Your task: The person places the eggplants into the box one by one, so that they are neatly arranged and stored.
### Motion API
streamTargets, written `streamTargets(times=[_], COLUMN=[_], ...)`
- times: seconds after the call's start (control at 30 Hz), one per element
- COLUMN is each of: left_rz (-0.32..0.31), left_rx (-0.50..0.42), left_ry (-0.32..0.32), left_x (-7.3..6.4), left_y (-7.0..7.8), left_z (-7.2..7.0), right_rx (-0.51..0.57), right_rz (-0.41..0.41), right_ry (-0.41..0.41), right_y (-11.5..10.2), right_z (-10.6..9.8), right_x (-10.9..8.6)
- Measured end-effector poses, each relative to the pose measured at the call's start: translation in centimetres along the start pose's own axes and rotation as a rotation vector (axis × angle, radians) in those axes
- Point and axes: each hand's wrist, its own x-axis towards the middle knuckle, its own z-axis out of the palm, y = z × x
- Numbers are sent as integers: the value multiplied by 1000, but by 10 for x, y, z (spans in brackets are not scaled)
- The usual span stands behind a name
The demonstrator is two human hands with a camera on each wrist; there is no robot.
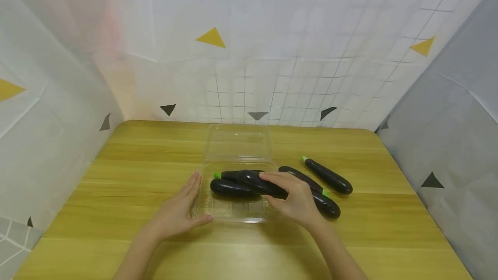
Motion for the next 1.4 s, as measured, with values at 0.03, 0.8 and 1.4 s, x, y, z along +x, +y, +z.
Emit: streamTargets(times=[0.03, 0.8, 1.4], left_rz=[-1, -6, -16], left_rx=[-1, -8, -16], left_ry=[0, 8, 3], left_x=[0, 0, 0], left_y=[0, -1, -1], left_z=[0, 1, 1], right_rx=[9, 152, 155], right_rz=[0, -89, 5], right_ry=[-4, -63, -225], right_y=[-1, -9, -6], right_z=[1, 27, 53], right_x=[1, 14, 16])
